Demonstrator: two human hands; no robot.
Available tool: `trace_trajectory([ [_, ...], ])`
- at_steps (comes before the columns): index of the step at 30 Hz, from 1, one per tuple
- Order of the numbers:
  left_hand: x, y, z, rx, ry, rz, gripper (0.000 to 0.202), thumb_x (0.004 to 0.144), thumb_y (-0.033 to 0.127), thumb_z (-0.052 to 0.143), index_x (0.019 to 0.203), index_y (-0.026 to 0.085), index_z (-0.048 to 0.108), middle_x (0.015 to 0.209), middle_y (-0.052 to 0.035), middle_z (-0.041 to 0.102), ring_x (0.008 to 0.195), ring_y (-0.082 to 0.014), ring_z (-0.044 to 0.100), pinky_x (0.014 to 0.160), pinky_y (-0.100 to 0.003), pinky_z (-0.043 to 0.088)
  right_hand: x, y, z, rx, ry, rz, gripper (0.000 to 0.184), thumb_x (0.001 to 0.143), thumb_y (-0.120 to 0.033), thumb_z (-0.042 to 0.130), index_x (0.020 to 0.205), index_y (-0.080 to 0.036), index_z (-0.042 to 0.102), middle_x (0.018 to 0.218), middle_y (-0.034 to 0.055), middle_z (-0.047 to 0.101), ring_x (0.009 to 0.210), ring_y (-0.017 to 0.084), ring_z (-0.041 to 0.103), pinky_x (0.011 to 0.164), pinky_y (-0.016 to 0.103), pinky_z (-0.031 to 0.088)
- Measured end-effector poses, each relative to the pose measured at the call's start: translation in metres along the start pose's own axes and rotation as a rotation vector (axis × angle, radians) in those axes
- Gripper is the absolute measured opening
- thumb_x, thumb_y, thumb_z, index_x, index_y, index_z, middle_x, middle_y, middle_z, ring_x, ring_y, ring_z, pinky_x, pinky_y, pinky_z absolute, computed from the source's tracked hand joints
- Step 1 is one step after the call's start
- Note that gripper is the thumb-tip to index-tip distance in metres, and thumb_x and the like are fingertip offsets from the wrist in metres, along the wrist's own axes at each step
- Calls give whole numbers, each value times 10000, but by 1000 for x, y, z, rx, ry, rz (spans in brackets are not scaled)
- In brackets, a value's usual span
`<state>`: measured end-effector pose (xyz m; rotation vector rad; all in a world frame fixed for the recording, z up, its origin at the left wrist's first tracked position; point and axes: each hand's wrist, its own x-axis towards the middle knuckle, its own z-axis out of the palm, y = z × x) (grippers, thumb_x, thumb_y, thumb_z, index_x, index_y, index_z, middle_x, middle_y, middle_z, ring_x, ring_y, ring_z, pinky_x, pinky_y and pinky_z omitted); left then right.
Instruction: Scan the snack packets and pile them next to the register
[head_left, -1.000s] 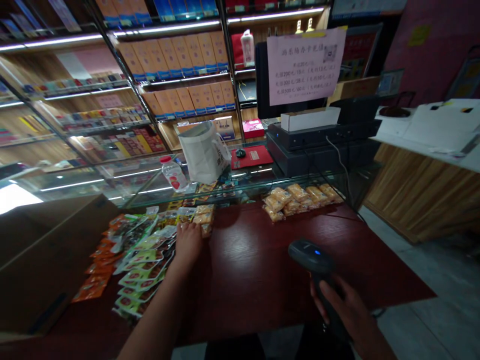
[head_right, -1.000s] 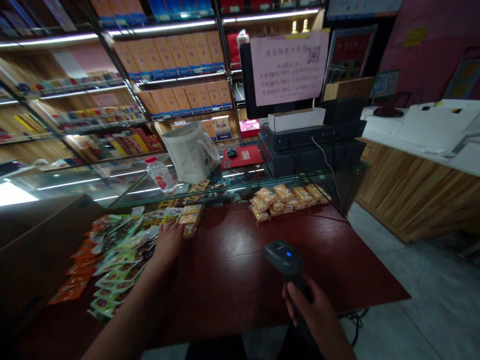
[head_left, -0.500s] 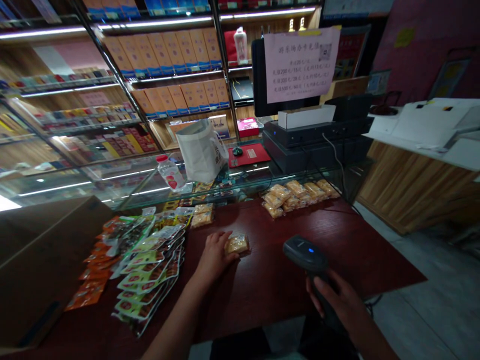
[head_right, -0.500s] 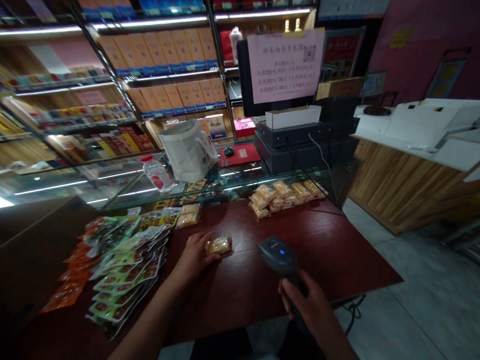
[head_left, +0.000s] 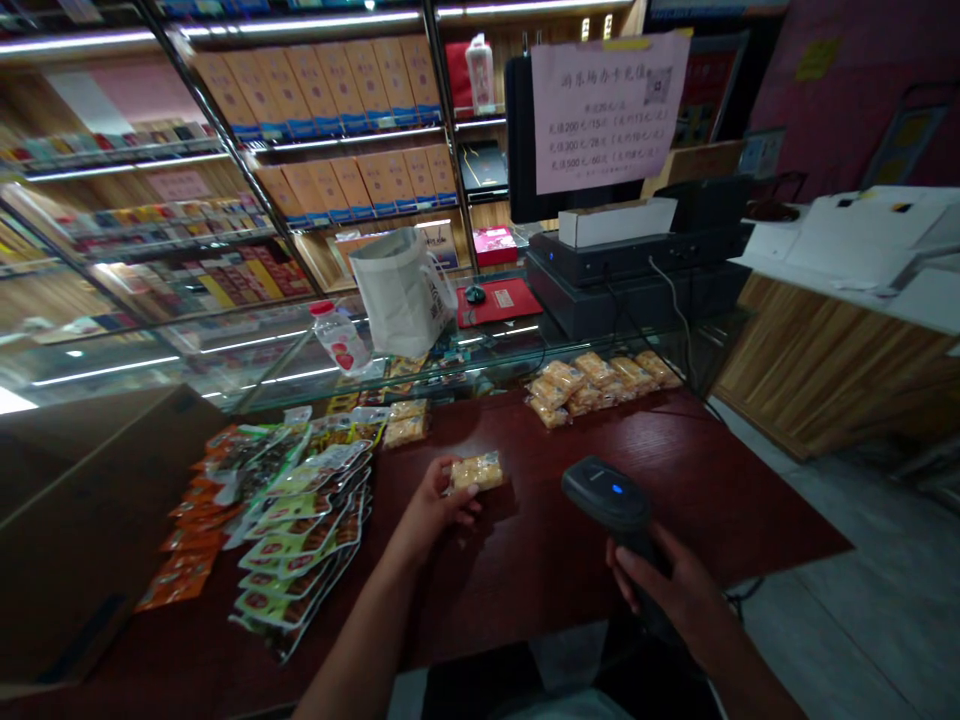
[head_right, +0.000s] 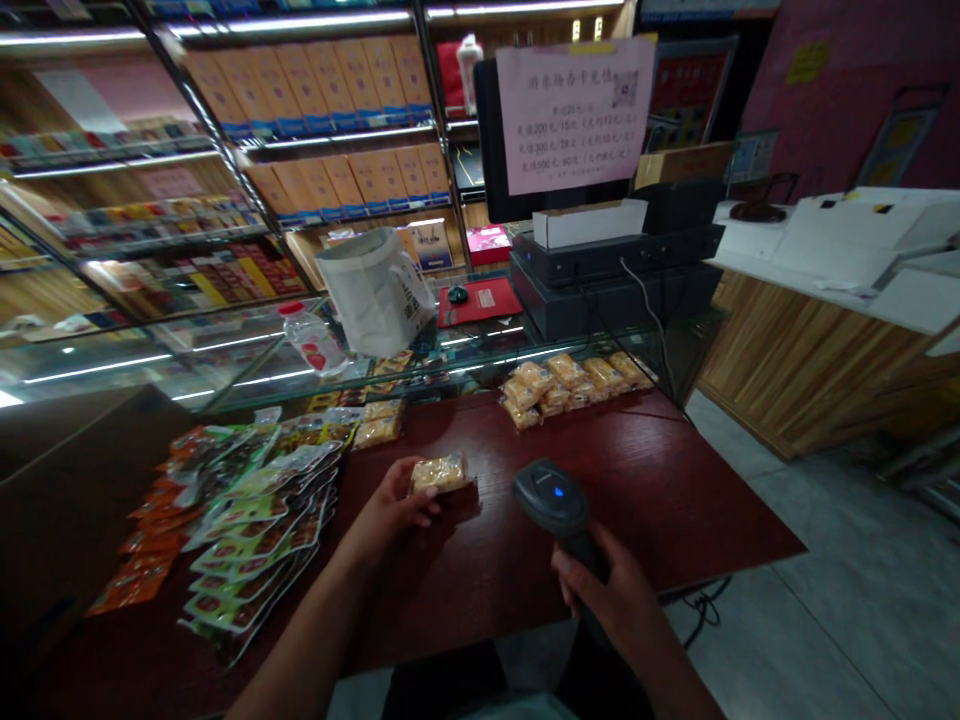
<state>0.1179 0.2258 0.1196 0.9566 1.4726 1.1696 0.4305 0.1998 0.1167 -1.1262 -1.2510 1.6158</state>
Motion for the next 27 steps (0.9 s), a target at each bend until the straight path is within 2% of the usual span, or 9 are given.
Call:
trace_trajectory([
  [3, 1, -2, 5, -143, 12, -69, 701, 586, 373, 845, 1131, 237, 425, 942, -13, 634, 663, -129, 659, 541, -236, 542, 1, 0, 1, 9, -9, 6, 415, 800, -566, 700, 861, -165, 614, 565, -19, 583, 485, 127, 505, 498, 248, 409],
  [5, 2, -5, 7, -175, 29, -75, 687, 608, 402, 836, 1140, 232, 437, 955, -24, 636, 684, -124, 657, 553, -233, 554, 1, 0, 1, 20, -9, 6, 417, 801, -565, 701, 860, -162, 614, 570, -17, 586, 491, 127, 509, 502, 249, 409],
  [9, 4, -9, 11, -176, 37, -9, 619, 679, 463, 780, 1175, 223, 499, 999, -34, 632, 721, -123, 656, 574, -239, 572, 1, -1, 0, 42, 7, 7, 428, 799, -577, 697, 852, -160, 620, 569, -13, 591, 491, 124, 509, 499, 253, 406],
  [12, 5, -7, 14, -170, 101, 55, 699, 634, 431, 815, 1226, 213, 516, 971, -23, 643, 738, -145, 676, 604, -269, 588, 0, -3, 0, 31, 7, 4, 435, 806, -590, 682, 842, -161, 619, 559, -14, 587, 488, 123, 509, 498, 253, 401],
  [15, 5, -1, 18, -172, 187, 80, 648, 563, 404, 861, 1098, 159, 589, 961, -44, 681, 777, -169, 691, 681, -300, 599, -1, -4, 2, -13, 4, -4, 432, 815, -589, 667, 832, -161, 612, 547, -22, 568, 477, 115, 487, 494, 248, 386],
  [18, 2, 4, 21, -180, 220, 91, 540, 542, 412, 876, 945, 139, 643, 960, -53, 709, 784, -165, 691, 757, -318, 594, -3, -6, 5, -55, -8, -20, 424, 827, -584, 649, 805, -163, 602, 525, -35, 538, 457, 106, 450, 482, 245, 364],
  [27, 2, 2, 27, -217, 237, 114, 531, 518, 382, 894, 949, 153, 683, 953, -48, 735, 814, -188, 706, 791, -348, 589, -3, -14, 12, -67, -47, -35, 423, 848, -593, 600, 770, -178, 580, 512, -45, 509, 427, 98, 415, 452, 231, 338],
])
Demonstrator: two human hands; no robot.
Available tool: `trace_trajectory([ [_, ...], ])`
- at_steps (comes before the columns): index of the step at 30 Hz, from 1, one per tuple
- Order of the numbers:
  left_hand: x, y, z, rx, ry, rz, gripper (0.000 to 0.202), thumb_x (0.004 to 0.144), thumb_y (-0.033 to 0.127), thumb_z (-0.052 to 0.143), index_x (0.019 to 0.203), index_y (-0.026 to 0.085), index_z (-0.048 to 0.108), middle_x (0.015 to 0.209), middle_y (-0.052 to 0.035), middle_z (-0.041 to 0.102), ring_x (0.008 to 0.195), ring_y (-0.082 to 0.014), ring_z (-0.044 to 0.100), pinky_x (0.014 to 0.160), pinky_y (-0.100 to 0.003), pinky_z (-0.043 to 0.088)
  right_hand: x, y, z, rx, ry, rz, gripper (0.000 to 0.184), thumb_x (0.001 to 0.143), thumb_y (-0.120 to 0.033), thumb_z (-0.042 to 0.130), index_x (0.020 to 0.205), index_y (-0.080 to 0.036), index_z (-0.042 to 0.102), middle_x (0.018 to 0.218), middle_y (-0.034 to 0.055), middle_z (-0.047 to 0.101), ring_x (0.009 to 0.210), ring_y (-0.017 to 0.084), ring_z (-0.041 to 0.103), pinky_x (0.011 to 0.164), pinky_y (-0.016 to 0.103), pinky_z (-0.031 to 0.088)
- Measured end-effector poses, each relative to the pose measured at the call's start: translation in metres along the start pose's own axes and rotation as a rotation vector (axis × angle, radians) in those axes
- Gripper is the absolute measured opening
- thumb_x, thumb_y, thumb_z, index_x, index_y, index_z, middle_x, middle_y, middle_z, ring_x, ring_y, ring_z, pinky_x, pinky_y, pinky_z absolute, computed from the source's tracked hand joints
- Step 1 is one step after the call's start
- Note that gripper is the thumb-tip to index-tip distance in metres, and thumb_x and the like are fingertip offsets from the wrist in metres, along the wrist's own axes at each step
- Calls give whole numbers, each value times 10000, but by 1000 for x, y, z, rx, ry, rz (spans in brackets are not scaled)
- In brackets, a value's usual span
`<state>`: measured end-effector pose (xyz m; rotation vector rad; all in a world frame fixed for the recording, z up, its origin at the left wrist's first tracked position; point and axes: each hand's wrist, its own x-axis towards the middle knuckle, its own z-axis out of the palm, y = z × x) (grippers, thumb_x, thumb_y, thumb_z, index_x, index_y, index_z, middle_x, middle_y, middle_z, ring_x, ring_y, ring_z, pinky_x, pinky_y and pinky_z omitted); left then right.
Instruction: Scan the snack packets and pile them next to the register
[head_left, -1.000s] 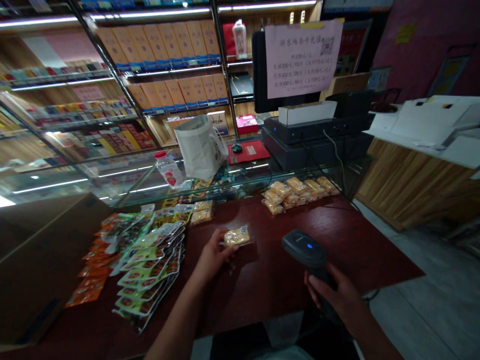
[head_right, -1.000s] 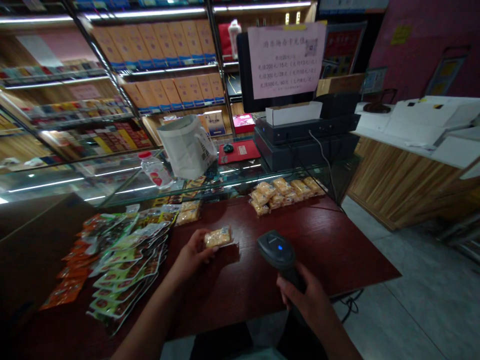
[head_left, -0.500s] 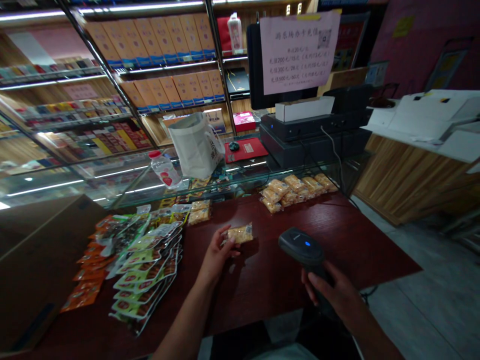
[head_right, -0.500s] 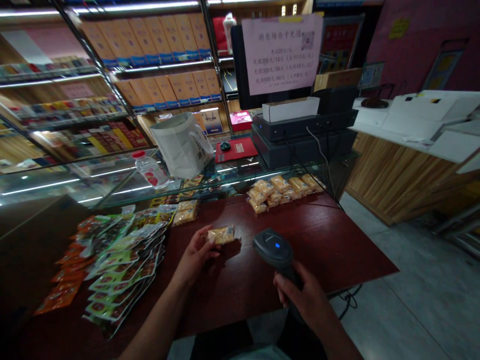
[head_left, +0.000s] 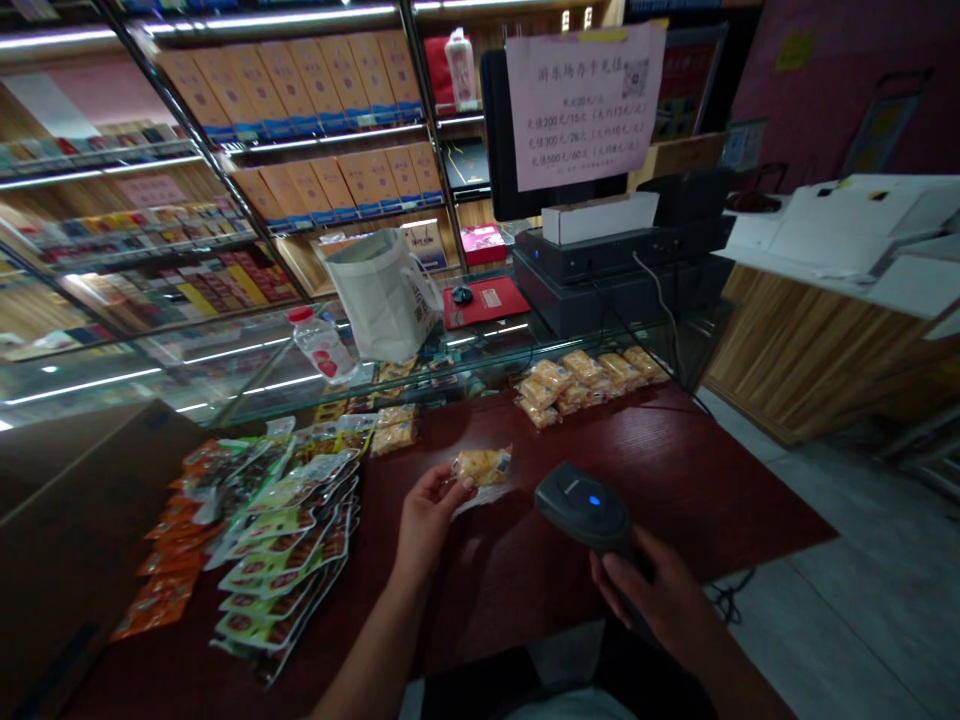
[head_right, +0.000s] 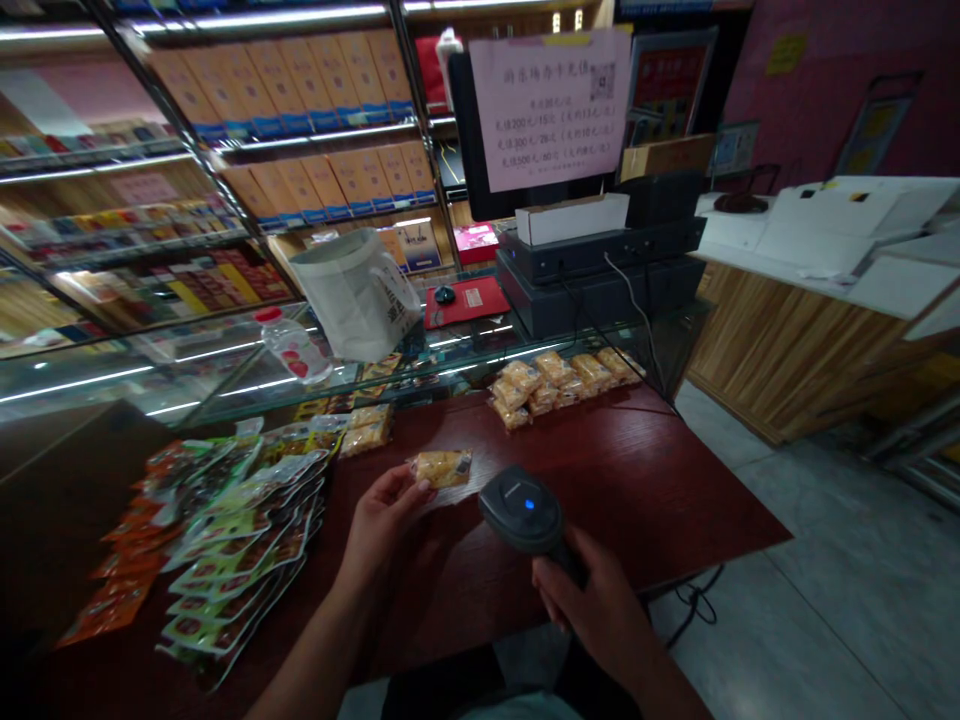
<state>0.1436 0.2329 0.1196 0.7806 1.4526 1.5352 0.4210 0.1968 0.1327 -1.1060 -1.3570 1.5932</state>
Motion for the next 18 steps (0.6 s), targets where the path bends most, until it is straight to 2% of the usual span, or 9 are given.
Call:
trace_trajectory([
  [10, -2, 3, 7, 50, -9, 29, 443, 588, 377, 843, 953, 159, 717, 945, -45, 738, 782, -174, 701, 793, -326, 584, 0, -2, -1, -96, 25, -64, 346, 885, -511, 586, 766, -186, 571, 521, -43, 512, 442, 101, 440, 454, 227, 358],
  [18, 5, -1, 12, 46, -17, 37, 427, 594, 382, 844, 937, 162, 716, 908, -33, 739, 763, -153, 696, 788, -297, 582, 0, -4, -4, -112, 67, -47, 377, 896, -538, 558, 752, -191, 560, 505, -44, 500, 430, 104, 442, 448, 234, 358],
])
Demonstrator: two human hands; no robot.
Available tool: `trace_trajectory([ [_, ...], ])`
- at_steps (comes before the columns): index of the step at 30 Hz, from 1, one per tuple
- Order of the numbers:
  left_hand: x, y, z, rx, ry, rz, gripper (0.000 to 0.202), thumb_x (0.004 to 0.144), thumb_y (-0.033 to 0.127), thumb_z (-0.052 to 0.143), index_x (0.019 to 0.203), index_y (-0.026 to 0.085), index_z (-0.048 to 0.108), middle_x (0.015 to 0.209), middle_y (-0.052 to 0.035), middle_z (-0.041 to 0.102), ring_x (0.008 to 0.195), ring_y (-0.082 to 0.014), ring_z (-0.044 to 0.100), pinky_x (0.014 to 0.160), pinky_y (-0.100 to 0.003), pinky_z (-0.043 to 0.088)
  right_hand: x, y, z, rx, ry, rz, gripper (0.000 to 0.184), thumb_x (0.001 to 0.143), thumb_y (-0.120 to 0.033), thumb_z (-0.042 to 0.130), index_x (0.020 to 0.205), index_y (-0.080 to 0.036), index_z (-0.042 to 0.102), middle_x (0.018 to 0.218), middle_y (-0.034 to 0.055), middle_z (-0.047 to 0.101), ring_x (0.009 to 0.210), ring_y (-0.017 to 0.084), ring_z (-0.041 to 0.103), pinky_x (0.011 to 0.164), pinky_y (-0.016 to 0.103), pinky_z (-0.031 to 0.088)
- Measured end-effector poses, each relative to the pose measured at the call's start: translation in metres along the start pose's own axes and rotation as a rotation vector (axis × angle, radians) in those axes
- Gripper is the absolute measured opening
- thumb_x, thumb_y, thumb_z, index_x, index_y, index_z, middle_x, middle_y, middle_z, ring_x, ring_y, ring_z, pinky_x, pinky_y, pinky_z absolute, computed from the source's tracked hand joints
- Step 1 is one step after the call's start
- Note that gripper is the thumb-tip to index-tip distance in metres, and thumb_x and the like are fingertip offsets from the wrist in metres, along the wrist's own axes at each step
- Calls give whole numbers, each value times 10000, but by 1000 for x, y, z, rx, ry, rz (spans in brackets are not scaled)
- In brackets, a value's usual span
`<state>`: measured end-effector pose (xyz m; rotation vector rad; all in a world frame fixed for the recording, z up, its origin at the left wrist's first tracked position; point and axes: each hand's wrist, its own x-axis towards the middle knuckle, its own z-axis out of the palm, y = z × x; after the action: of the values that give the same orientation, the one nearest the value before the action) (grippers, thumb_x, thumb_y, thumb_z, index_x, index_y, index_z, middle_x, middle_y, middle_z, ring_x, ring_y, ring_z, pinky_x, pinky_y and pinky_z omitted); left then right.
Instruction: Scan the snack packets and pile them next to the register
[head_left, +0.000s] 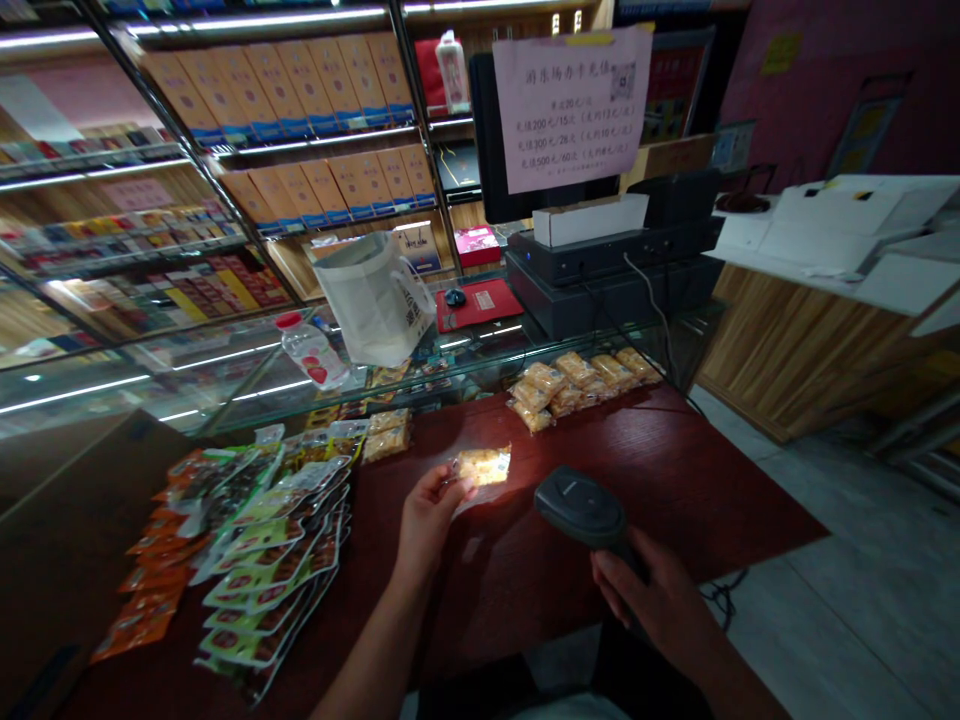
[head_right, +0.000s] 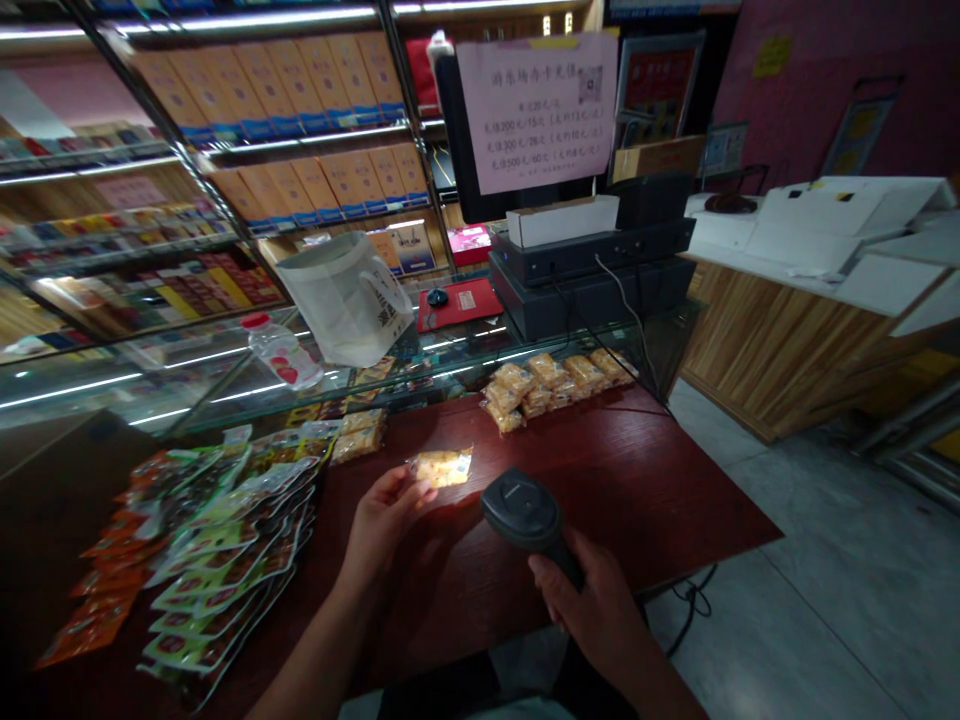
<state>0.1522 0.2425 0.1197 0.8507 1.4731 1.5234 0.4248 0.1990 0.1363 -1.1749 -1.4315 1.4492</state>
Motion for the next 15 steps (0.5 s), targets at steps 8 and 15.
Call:
trace_trajectory([
  [8, 2, 1, 9, -37, -4, -37, 436, 576, 362, 861, 917, 141, 705, 878, -18, 720, 774, -141, 681, 782, -277, 576, 0, 1, -2, -64, 43, 0, 377, 902, -530, 535, 739, -191, 558, 515, -37, 509, 445, 109, 446, 470, 242, 359],
  [15, 6, -1, 14, -41, -16, -78, 481, 565, 319, 881, 966, 132, 690, 871, -20, 724, 745, -131, 676, 741, -256, 571, 5, 6, -3, -88, 104, -11, 356, 896, -507, 547, 726, -195, 564, 510, -37, 508, 448, 112, 438, 478, 248, 363],
])
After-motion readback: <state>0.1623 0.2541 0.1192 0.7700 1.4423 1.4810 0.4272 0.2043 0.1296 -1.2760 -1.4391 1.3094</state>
